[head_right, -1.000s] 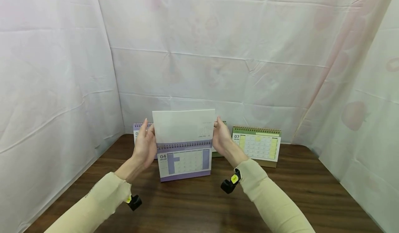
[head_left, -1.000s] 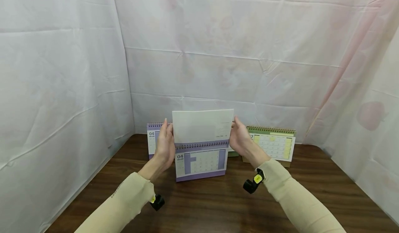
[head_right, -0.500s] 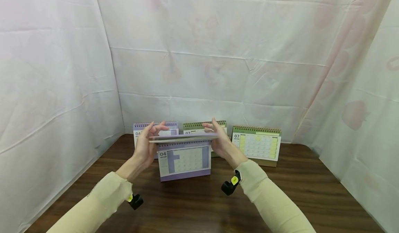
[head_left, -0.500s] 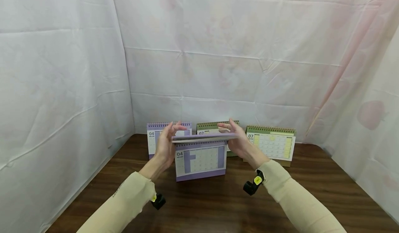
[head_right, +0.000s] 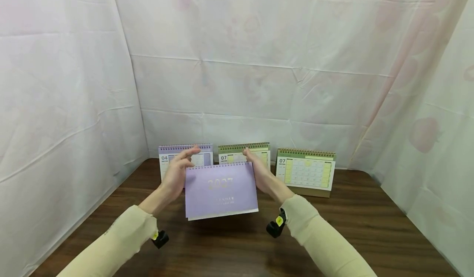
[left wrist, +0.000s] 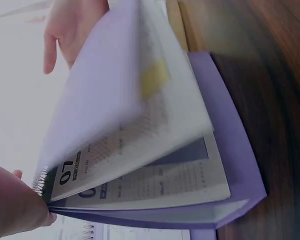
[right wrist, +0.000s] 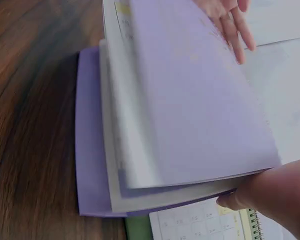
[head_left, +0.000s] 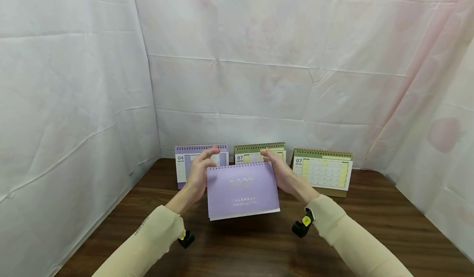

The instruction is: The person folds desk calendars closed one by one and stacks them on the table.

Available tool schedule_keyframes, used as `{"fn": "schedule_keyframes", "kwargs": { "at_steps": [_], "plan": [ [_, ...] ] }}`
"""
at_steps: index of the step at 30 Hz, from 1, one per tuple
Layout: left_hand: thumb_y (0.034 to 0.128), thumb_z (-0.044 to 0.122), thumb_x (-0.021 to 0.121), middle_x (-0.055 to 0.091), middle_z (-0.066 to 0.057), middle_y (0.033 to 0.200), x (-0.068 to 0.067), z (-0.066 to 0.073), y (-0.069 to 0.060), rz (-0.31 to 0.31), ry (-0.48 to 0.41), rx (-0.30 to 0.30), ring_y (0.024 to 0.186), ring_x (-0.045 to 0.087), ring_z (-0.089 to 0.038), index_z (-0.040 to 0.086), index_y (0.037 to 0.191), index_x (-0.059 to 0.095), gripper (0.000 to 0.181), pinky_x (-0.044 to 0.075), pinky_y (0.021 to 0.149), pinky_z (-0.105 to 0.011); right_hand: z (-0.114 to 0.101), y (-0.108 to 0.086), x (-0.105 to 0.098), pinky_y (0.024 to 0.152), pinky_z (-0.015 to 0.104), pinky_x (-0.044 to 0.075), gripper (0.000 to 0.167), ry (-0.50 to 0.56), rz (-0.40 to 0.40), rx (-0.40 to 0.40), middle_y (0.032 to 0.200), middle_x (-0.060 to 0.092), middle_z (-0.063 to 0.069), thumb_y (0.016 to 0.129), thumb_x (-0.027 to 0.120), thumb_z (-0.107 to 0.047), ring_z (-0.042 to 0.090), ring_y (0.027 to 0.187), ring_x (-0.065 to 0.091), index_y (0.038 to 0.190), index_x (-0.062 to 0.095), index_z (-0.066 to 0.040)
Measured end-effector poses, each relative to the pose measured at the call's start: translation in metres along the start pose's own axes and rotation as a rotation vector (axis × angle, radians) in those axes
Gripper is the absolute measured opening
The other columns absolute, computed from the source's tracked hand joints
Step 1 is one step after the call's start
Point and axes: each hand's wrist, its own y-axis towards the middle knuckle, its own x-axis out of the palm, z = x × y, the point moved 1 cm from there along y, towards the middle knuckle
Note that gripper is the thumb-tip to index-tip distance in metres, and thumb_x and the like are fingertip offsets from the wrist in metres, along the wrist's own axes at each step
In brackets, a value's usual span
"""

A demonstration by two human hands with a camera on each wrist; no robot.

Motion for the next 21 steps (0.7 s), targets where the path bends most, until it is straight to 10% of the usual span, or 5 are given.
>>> {"fn": "schedule_keyframes", "kwargs": {
  "at_steps": [6, 10, 15, 17, 21],
  "plan": [
    [0.0677, -0.010, 0.044, 0.030, -0.017, 0.157, 0.001, -0.015, 0.001, 0.056, 0.142, -0.047, 0.147, 0.021, -0.031, 0.001, 0.146, 0.028, 0.080, 0.028, 0.107, -0.045, 0.013, 0.001, -0.003, 0.119, 0.056, -0.006, 0.064, -0.048, 0.007, -0.028, 0.162, -0.007, 0.016, 0.104, 0.029, -0.034, 0.034, 0.149, -0.014, 0.154, 0.004, -0.003],
    [0.0649, -0.010, 0.043, 0.029, -0.019, 0.156, -0.001, -0.030, 0.001, 0.095, 0.183, -0.101, 0.143, 0.025, -0.034, 0.002, 0.148, 0.020, 0.087, 0.031, 0.103, -0.043, 0.024, 0.001, -0.004, 0.118, 0.052, -0.014, 0.062, 0.001, 0.029, -0.066, 0.162, -0.006, 0.016, 0.100, 0.032, -0.022, 0.029, 0.148, -0.022, 0.152, 0.009, 0.003],
    [0.0621, -0.007, 0.042, 0.020, -0.024, 0.156, -0.003, -0.051, -0.006, 0.134, 0.230, -0.188, 0.139, 0.025, -0.036, 0.003, 0.150, 0.018, 0.092, 0.027, 0.110, -0.051, 0.039, 0.002, -0.003, 0.116, 0.043, 0.000, 0.011, 0.129, 0.027, -0.129, 0.149, 0.019, 0.019, 0.087, 0.031, -0.005, 0.026, 0.141, 0.002, 0.090, 0.041, -0.001],
    [0.0620, -0.006, 0.041, 0.025, -0.025, 0.152, -0.003, -0.057, -0.009, 0.137, 0.239, -0.218, 0.136, 0.028, -0.035, 0.002, 0.149, 0.020, 0.090, 0.028, 0.109, -0.051, 0.046, 0.003, -0.005, 0.114, 0.041, 0.004, 0.016, 0.110, 0.017, -0.102, 0.154, 0.016, 0.018, 0.082, 0.034, -0.001, 0.025, 0.140, 0.004, 0.093, 0.045, -0.001],
    [0.0624, -0.006, 0.040, 0.035, -0.024, 0.145, -0.003, -0.067, -0.012, 0.126, 0.239, -0.272, 0.133, 0.032, -0.036, -0.001, 0.146, 0.024, 0.085, 0.030, 0.106, -0.051, 0.058, 0.004, -0.007, 0.114, 0.041, 0.016, 0.075, -0.023, -0.006, -0.032, 0.160, 0.010, 0.017, 0.074, 0.038, 0.004, 0.027, 0.140, 0.016, 0.148, 0.025, 0.004]
  ]
}}
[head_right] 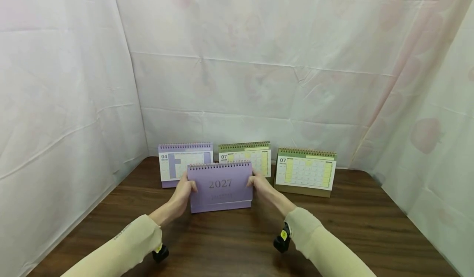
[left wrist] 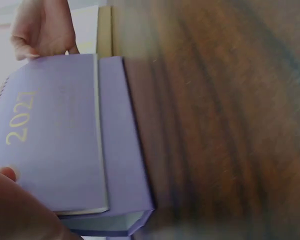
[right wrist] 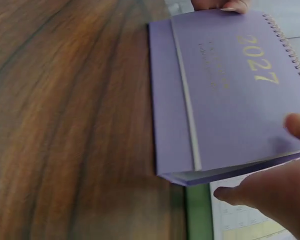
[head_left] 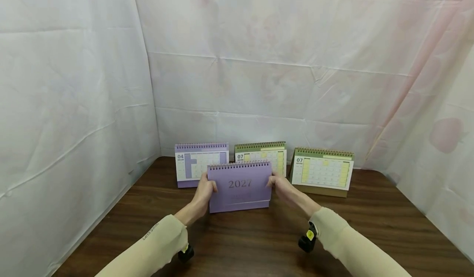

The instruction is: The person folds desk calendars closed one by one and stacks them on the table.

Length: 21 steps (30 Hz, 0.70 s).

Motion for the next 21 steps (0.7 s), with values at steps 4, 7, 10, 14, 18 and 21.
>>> {"fn": "schedule_keyframes", "kwargs": {
  "at_steps": [4, 7, 10, 14, 18, 21],
  "plan": [
    [0.0627, -0.008, 0.038, 0.035, -0.024, 0.147, 0.005, -0.006, 0.000, -0.006, -0.013, -0.033, 0.136, 0.031, -0.037, 0.000, 0.149, 0.021, 0.088, 0.029, 0.108, -0.053, 0.008, -0.001, 0.003, 0.102, 0.034, 0.033, 0.069, -0.076, 0.002, 0.031, 0.142, 0.037, 0.019, 0.074, 0.039, 0.003, 0.025, 0.123, 0.038, 0.142, 0.029, 0.005],
    [0.0644, -0.009, 0.036, 0.038, -0.024, 0.145, 0.009, -0.007, 0.000, 0.007, -0.037, -0.029, 0.134, 0.032, -0.036, 0.000, 0.146, 0.025, 0.083, 0.029, 0.108, -0.052, 0.009, -0.004, 0.006, 0.100, 0.036, 0.038, 0.059, -0.060, -0.003, 0.044, 0.134, 0.042, 0.022, 0.076, 0.036, 0.002, 0.026, 0.119, 0.043, 0.135, 0.032, 0.008],
    [0.0658, -0.009, 0.036, 0.041, -0.023, 0.142, 0.012, -0.006, -0.002, 0.031, -0.054, -0.010, 0.134, 0.033, -0.035, -0.001, 0.142, 0.031, 0.077, 0.028, 0.110, -0.052, 0.006, -0.009, 0.008, 0.103, 0.042, 0.038, 0.058, -0.075, 0.006, 0.049, 0.135, 0.042, 0.023, 0.079, 0.033, 0.003, 0.028, 0.120, 0.043, 0.137, 0.030, 0.007],
    [0.0679, -0.010, 0.034, 0.039, -0.023, 0.146, 0.016, -0.002, -0.007, 0.032, -0.072, 0.008, 0.141, 0.027, -0.035, -0.002, 0.143, 0.032, 0.075, 0.022, 0.115, -0.054, -0.001, -0.020, 0.005, 0.105, 0.048, 0.040, 0.055, -0.238, 0.038, 0.020, 0.135, 0.046, 0.028, 0.083, 0.032, 0.001, 0.032, 0.123, 0.046, 0.137, 0.034, 0.010],
    [0.0705, -0.009, 0.034, 0.029, -0.021, 0.154, 0.023, 0.003, -0.014, 0.004, -0.094, 0.012, 0.146, 0.017, -0.037, -0.001, 0.149, 0.025, 0.079, 0.014, 0.119, -0.055, -0.009, -0.034, -0.001, 0.103, 0.050, 0.042, 0.047, -0.409, 0.075, -0.032, 0.131, 0.052, 0.030, 0.086, 0.035, -0.001, 0.036, 0.122, 0.051, 0.130, 0.043, 0.014],
    [0.0721, -0.009, 0.034, 0.027, -0.019, 0.156, 0.028, 0.008, -0.021, -0.014, -0.104, 0.015, 0.147, 0.016, -0.036, 0.002, 0.151, 0.024, 0.080, 0.012, 0.119, -0.056, -0.015, -0.046, -0.006, 0.101, 0.050, 0.043, 0.047, -0.466, 0.072, -0.061, 0.131, 0.052, 0.031, 0.088, 0.036, -0.002, 0.037, 0.122, 0.052, 0.131, 0.043, 0.014]
  ]
}}
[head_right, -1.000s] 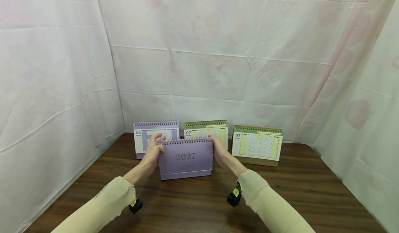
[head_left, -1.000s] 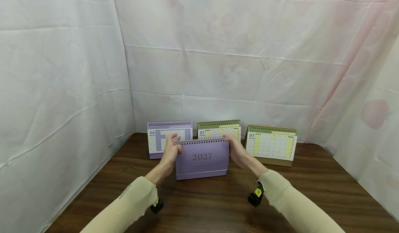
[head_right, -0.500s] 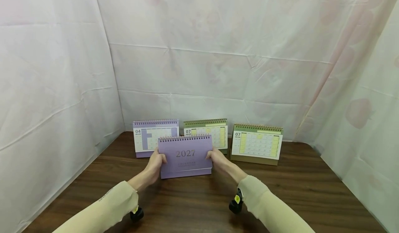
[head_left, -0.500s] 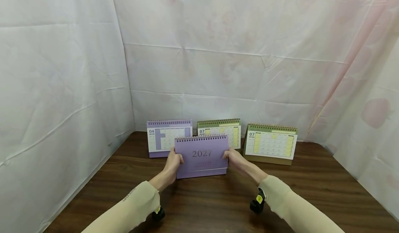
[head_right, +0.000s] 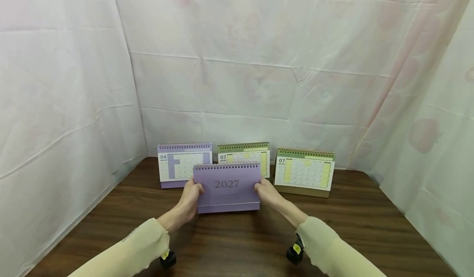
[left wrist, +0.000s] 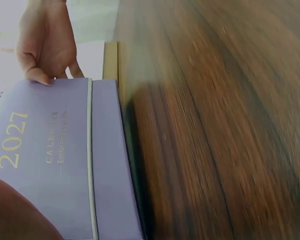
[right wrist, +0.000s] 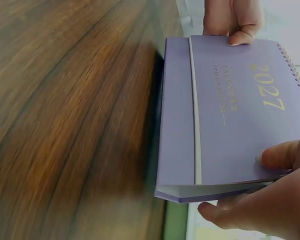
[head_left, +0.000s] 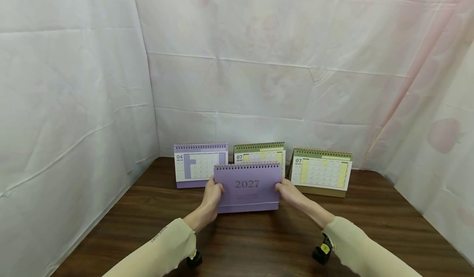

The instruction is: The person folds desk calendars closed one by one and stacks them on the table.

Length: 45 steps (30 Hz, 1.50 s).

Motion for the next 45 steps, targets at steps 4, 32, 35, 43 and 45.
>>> {"fn": "schedule_keyframes", "kwargs": {
  "at_steps": [4, 32, 35, 43, 45],
  "plan": [
    [0.0743, -0.008, 0.033, 0.029, -0.017, 0.156, 0.007, 0.006, -0.009, -0.022, 0.005, 0.000, 0.146, 0.018, -0.035, 0.006, 0.152, 0.025, 0.079, 0.013, 0.118, -0.057, -0.003, -0.015, -0.010, 0.102, 0.050, 0.043, 0.048, -0.055, -0.029, -0.045, 0.135, 0.049, 0.031, 0.091, 0.033, -0.002, 0.039, 0.124, 0.050, 0.136, 0.037, 0.014],
    [0.0934, 0.005, 0.036, 0.026, -0.026, 0.155, 0.024, 0.044, -0.053, -0.214, 0.396, 0.109, 0.145, 0.025, -0.038, -0.007, 0.151, 0.018, 0.061, 0.021, 0.117, -0.054, -0.030, -0.078, -0.063, 0.070, 0.029, 0.047, 0.023, -0.298, -0.062, 0.048, 0.096, 0.065, 0.013, 0.088, 0.046, -0.005, 0.017, 0.085, 0.056, 0.098, 0.062, 0.010],
    [0.0943, 0.006, 0.035, 0.026, -0.025, 0.155, 0.023, 0.043, -0.053, -0.278, 0.461, 0.106, 0.143, 0.028, -0.036, -0.006, 0.152, 0.015, 0.062, 0.026, 0.115, -0.054, -0.027, -0.078, -0.068, 0.070, 0.032, 0.052, 0.031, -0.241, -0.117, 0.120, 0.090, 0.070, 0.015, 0.088, 0.044, -0.006, 0.018, 0.076, 0.064, 0.105, 0.062, 0.013],
    [0.0923, 0.005, 0.044, 0.048, -0.034, 0.135, 0.025, 0.023, -0.047, -0.393, 0.621, 0.031, 0.099, 0.062, -0.031, -0.011, 0.146, 0.021, 0.061, 0.055, 0.061, -0.045, -0.006, -0.077, -0.067, 0.074, 0.039, 0.055, 0.027, -0.154, -0.248, 0.231, 0.077, 0.072, 0.017, 0.087, 0.045, -0.008, 0.034, 0.064, 0.070, 0.093, 0.067, 0.007],
    [0.0915, 0.005, 0.046, 0.053, -0.036, 0.127, 0.026, 0.020, -0.046, -0.387, 0.653, 0.011, 0.087, 0.064, -0.030, -0.014, 0.141, 0.027, 0.056, 0.056, 0.059, -0.045, 0.001, -0.076, -0.064, 0.072, 0.039, 0.056, 0.024, -0.131, -0.251, 0.244, 0.075, 0.071, 0.018, 0.085, 0.047, -0.007, 0.035, 0.063, 0.070, 0.091, 0.065, 0.008]
  ]
}}
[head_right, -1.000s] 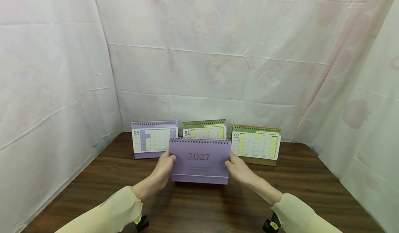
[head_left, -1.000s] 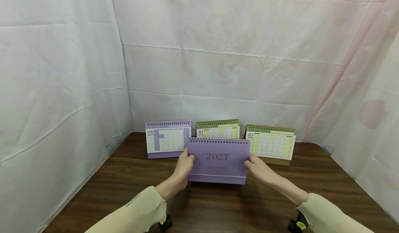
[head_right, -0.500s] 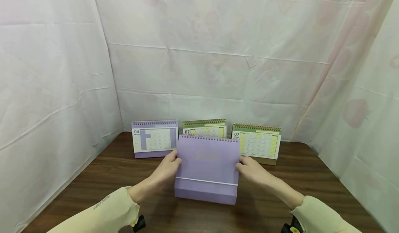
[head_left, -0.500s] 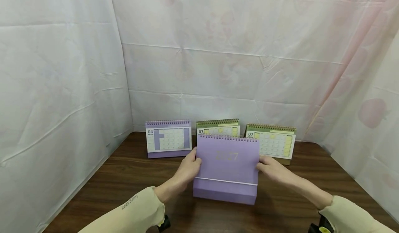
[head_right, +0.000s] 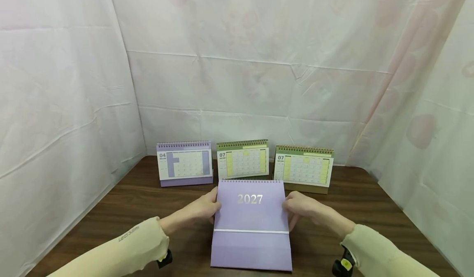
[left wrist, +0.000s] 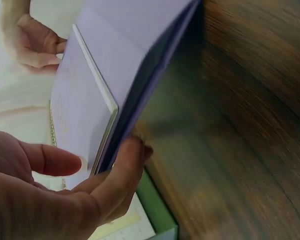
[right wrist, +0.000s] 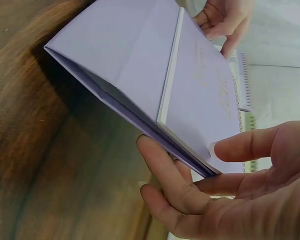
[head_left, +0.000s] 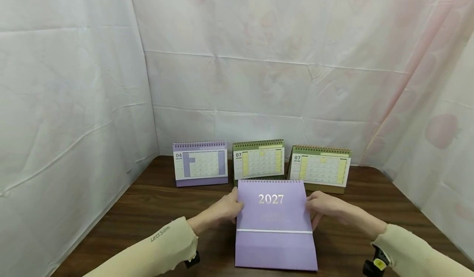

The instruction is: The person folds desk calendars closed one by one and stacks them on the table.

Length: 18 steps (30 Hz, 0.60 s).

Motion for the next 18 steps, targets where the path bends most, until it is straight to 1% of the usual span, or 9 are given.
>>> {"fn": "schedule_keyframes", "kwargs": {
  "at_steps": [2, 4, 6, 9, 11, 15, 18],
  "plan": [
    [0.0902, 0.004, 0.047, 0.058, -0.033, 0.116, 0.002, -0.003, 0.001, -0.003, 0.011, -0.006, 0.074, 0.064, -0.027, -0.014, 0.131, 0.036, 0.046, 0.056, 0.056, -0.045, 0.005, 0.003, 0.003, 0.069, 0.041, 0.057, 0.022, 0.007, 0.009, 0.014, 0.074, 0.070, 0.018, 0.084, 0.049, -0.006, 0.034, 0.062, 0.070, 0.091, 0.063, 0.009],
    [0.0885, 0.003, 0.048, 0.059, -0.030, 0.110, 0.004, -0.006, 0.003, -0.006, 0.008, -0.014, 0.067, 0.062, -0.026, -0.013, 0.124, 0.042, 0.040, 0.056, 0.054, -0.044, 0.009, 0.005, 0.006, 0.066, 0.042, 0.057, 0.021, 0.013, 0.021, 0.034, 0.074, 0.070, 0.017, 0.083, 0.051, -0.005, 0.031, 0.060, 0.069, 0.091, 0.062, 0.010],
    [0.0875, 0.003, 0.048, 0.060, -0.026, 0.106, 0.005, -0.009, 0.006, -0.011, -0.003, -0.025, 0.065, 0.060, -0.024, -0.011, 0.123, 0.045, 0.038, 0.056, 0.055, -0.045, 0.013, 0.008, 0.009, 0.062, 0.039, 0.056, 0.021, 0.013, 0.042, 0.055, 0.075, 0.069, 0.014, 0.082, 0.053, -0.004, 0.028, 0.058, 0.069, 0.095, 0.061, 0.010],
    [0.0854, 0.002, 0.048, 0.059, -0.021, 0.093, 0.006, -0.013, 0.009, -0.010, -0.011, -0.044, 0.060, 0.057, -0.023, -0.009, 0.117, 0.048, 0.034, 0.057, 0.056, -0.047, 0.017, 0.012, 0.013, 0.056, 0.033, 0.054, 0.025, 0.015, 0.060, 0.070, 0.073, 0.070, 0.015, 0.079, 0.055, -0.002, 0.024, 0.057, 0.069, 0.098, 0.064, 0.013],
    [0.0842, 0.002, 0.047, 0.057, -0.017, 0.085, 0.007, -0.016, 0.011, -0.011, -0.021, -0.059, 0.057, 0.054, -0.022, -0.008, 0.112, 0.050, 0.030, 0.057, 0.057, -0.047, 0.019, 0.015, 0.015, 0.054, 0.031, 0.053, 0.027, 0.014, 0.073, 0.066, 0.070, 0.070, 0.015, 0.078, 0.056, 0.000, 0.021, 0.056, 0.069, 0.100, 0.065, 0.014],
    [0.0816, -0.001, 0.047, 0.052, -0.013, 0.073, 0.009, -0.022, 0.015, -0.012, -0.043, -0.073, 0.051, 0.050, -0.019, -0.006, 0.101, 0.051, 0.021, 0.057, 0.056, -0.046, 0.024, 0.021, 0.018, 0.053, 0.030, 0.053, 0.020, -0.011, 0.112, 0.071, 0.063, 0.069, 0.016, 0.079, 0.059, 0.002, 0.018, 0.055, 0.068, 0.094, 0.067, 0.012],
    [0.0796, -0.002, 0.047, 0.049, -0.011, 0.065, 0.009, -0.027, 0.016, -0.009, -0.053, -0.079, 0.050, 0.049, -0.018, -0.005, 0.095, 0.051, 0.016, 0.057, 0.053, -0.044, 0.025, 0.025, 0.019, 0.053, 0.030, 0.053, 0.012, -0.034, 0.139, 0.083, 0.064, 0.070, 0.016, 0.081, 0.062, 0.001, 0.020, 0.057, 0.069, 0.089, 0.067, 0.009]
  ]
}}
